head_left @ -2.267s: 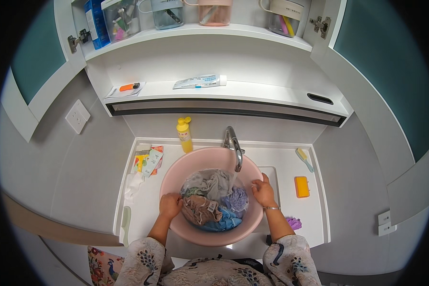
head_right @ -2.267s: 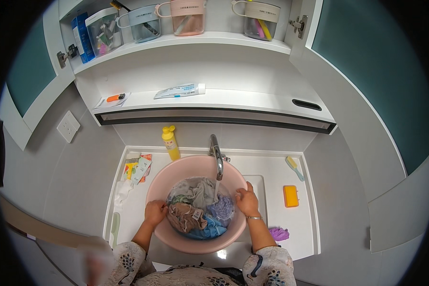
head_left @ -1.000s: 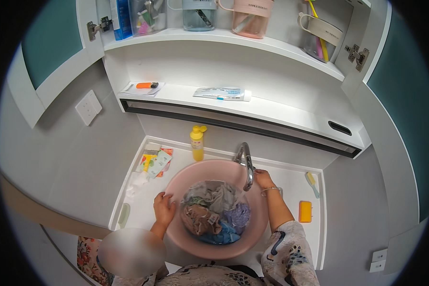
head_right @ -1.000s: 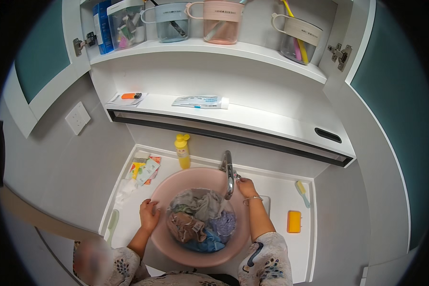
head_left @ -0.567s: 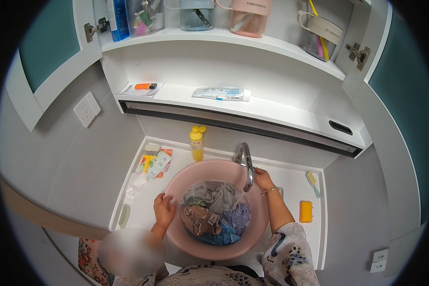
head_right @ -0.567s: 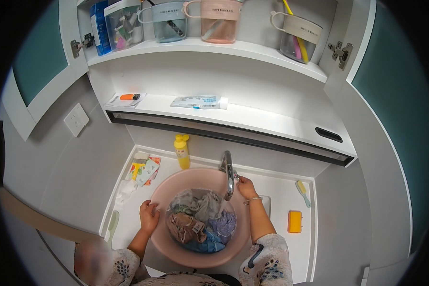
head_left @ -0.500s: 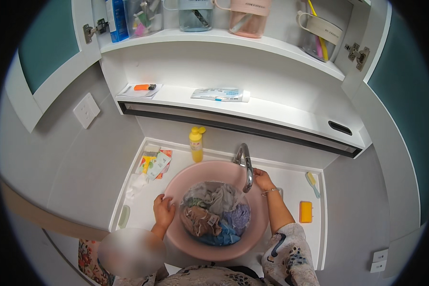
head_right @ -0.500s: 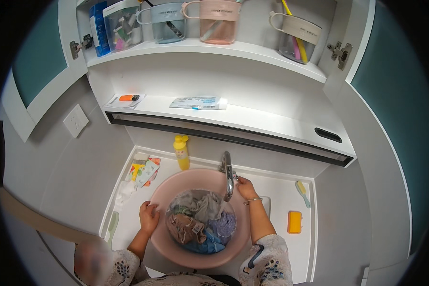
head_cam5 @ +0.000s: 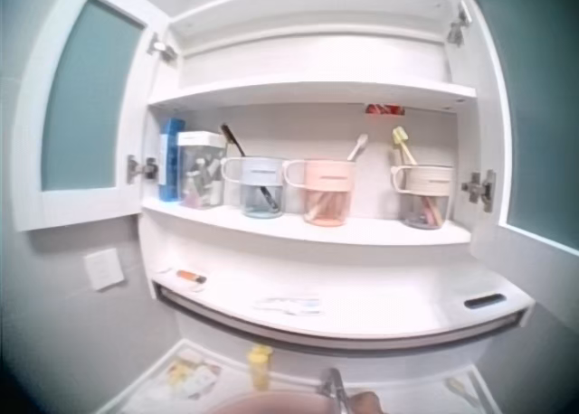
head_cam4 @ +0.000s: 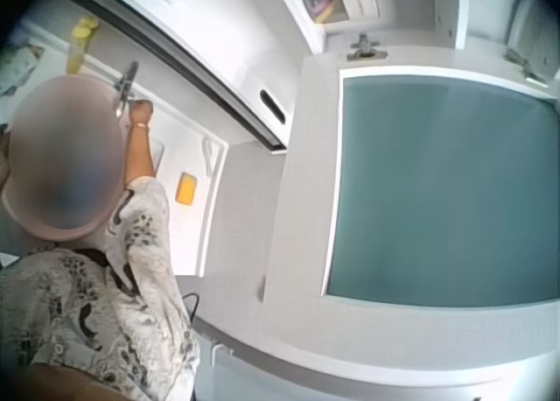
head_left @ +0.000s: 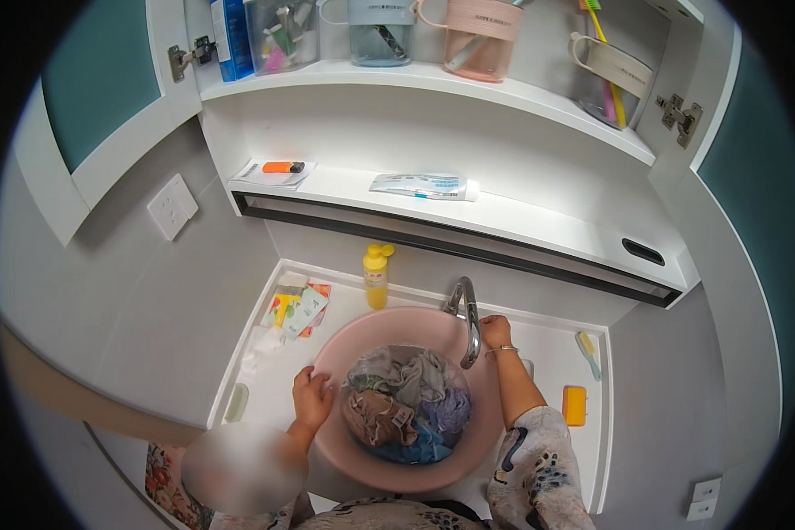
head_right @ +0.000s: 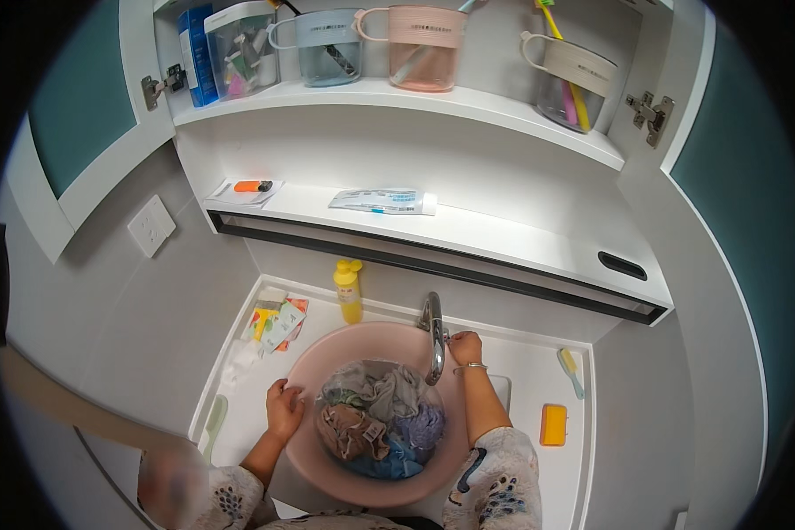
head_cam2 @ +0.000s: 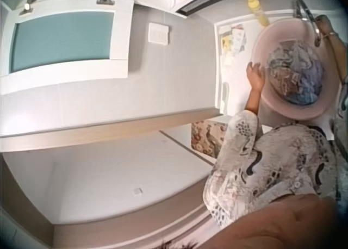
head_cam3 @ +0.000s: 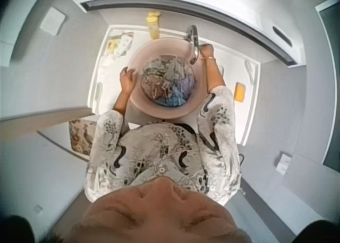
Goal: The person pours soapy water from a pink basin into the sink, then places several small garments into the basin. They turn on the tap and rinse the clothes by hand, repeatedly agitating and wringing them under running water.
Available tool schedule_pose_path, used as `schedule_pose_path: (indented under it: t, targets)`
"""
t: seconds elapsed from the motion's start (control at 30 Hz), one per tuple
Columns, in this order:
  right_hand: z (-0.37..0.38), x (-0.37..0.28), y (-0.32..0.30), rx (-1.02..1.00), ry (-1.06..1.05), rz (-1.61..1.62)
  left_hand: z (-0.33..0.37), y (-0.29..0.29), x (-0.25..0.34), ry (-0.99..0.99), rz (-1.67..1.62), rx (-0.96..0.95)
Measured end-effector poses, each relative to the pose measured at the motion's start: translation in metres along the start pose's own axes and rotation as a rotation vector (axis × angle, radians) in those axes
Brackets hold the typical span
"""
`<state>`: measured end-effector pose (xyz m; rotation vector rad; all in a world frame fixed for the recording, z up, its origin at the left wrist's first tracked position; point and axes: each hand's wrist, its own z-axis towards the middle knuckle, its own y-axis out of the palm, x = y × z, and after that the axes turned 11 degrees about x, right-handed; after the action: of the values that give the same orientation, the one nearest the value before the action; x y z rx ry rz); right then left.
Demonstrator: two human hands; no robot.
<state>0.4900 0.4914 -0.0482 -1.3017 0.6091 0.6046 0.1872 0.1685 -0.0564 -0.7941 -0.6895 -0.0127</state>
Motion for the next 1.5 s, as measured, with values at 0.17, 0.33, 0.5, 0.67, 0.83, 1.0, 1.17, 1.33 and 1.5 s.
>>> schedule_pose_path:
  t: [0.17,0.33,0.5,0.67,0.83,1.0,1.17,1.33,1.5]
  targets:
    - [0.002,-0.015,-0.001,0.018,0.052,0.173,0.000,0.001,-0.002,0.004,-0.010,-0.004]
    - [0.002,-0.043,-0.011,0.002,0.083,0.243,-0.002,0.000,-0.003,0.001,0.009,-0.003]
    - [0.009,-0.047,-0.009,0.079,-0.050,0.109,0.000,-0.002,0.000,0.022,0.002,-0.002]
    - [0.015,-0.013,-0.001,-0.097,-0.076,0.176,0.000,0.001,-0.002,0.035,-0.008,0.002]
    - [-0.011,0.000,-0.024,-0.032,-0.125,0.255,0.000,-0.003,-0.005,0.028,-0.016,-0.030]
    - [-0.048,0.009,-0.066,-0.058,-0.060,0.285,-0.001,-0.004,-0.007,0.032,-0.016,-0.034]
    - [-0.113,-0.020,-0.106,0.018,-0.087,0.281,-0.003,-0.002,0.017,0.240,0.101,-0.040]
    - [-0.172,-0.019,-0.076,-0.317,-0.401,0.116,-0.038,0.071,-0.002,0.388,-0.181,-0.533]
    - [-0.207,0.005,-0.052,-0.668,-0.481,-0.469,-0.025,0.048,0.074,0.257,0.253,-1.028]
